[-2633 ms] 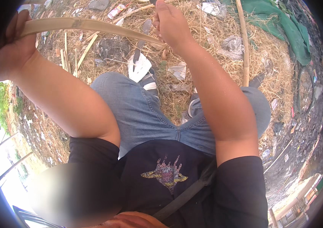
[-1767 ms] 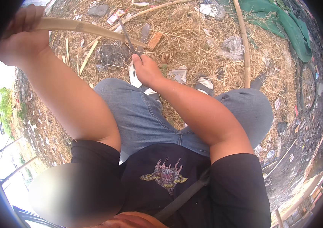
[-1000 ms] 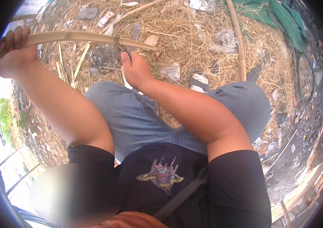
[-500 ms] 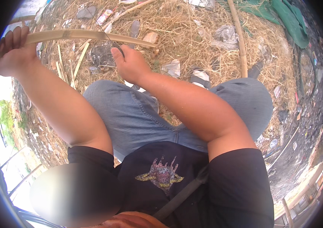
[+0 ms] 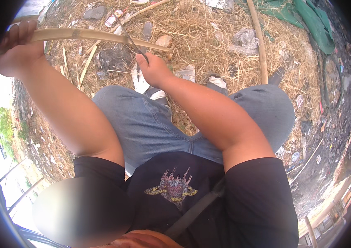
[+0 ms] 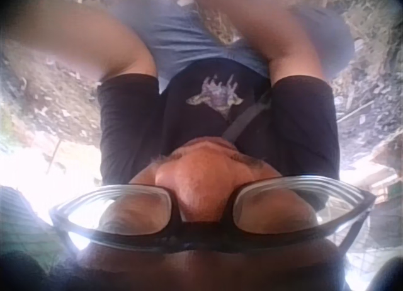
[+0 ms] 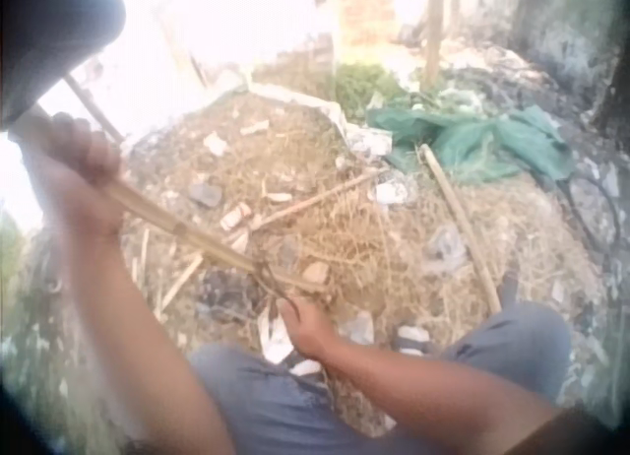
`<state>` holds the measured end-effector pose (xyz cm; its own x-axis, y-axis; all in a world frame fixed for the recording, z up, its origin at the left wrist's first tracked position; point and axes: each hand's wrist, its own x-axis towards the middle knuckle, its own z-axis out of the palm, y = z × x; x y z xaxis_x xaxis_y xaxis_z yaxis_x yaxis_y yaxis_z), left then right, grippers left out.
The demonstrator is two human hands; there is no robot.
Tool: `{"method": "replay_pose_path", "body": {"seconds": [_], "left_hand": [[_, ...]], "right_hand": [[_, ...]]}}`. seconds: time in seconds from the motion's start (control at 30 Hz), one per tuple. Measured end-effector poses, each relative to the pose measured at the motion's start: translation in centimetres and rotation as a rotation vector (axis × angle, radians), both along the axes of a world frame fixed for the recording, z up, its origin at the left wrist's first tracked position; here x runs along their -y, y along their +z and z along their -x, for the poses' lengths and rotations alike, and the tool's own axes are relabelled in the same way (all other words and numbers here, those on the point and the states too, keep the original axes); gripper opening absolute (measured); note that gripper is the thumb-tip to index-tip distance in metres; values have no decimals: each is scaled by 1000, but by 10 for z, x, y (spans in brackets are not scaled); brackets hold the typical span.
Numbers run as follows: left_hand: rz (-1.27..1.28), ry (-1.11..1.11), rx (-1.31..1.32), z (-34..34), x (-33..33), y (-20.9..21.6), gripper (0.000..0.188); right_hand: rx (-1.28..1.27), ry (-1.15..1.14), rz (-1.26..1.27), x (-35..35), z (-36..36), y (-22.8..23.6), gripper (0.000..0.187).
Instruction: The person sits on the ground and uses a large knife to shave and smooth a long bamboo stick. They hold the stick with one hand and scrape along its length with the knife, occasionally adjusting their grip and the stick's orientation.
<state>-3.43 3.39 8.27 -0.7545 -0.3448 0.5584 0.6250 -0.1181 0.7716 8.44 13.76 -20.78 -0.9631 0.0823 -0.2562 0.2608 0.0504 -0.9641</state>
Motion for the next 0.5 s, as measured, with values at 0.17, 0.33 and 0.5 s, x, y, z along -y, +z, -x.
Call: {"method": "replay_pose_path", "body": {"seconds": [0.17, 0.33, 0.5], "left_hand": [[-25, -173, 34, 30, 46, -3, 61], [10, -173, 29, 22, 37, -5, 65], [26, -214, -16, 29, 28, 5, 35]], "right_hand": [[74, 19, -115, 8, 7, 10, 53], [-121, 52, -57, 4, -3, 14, 56], [207, 8, -168, -23, 8, -22, 59]]}}
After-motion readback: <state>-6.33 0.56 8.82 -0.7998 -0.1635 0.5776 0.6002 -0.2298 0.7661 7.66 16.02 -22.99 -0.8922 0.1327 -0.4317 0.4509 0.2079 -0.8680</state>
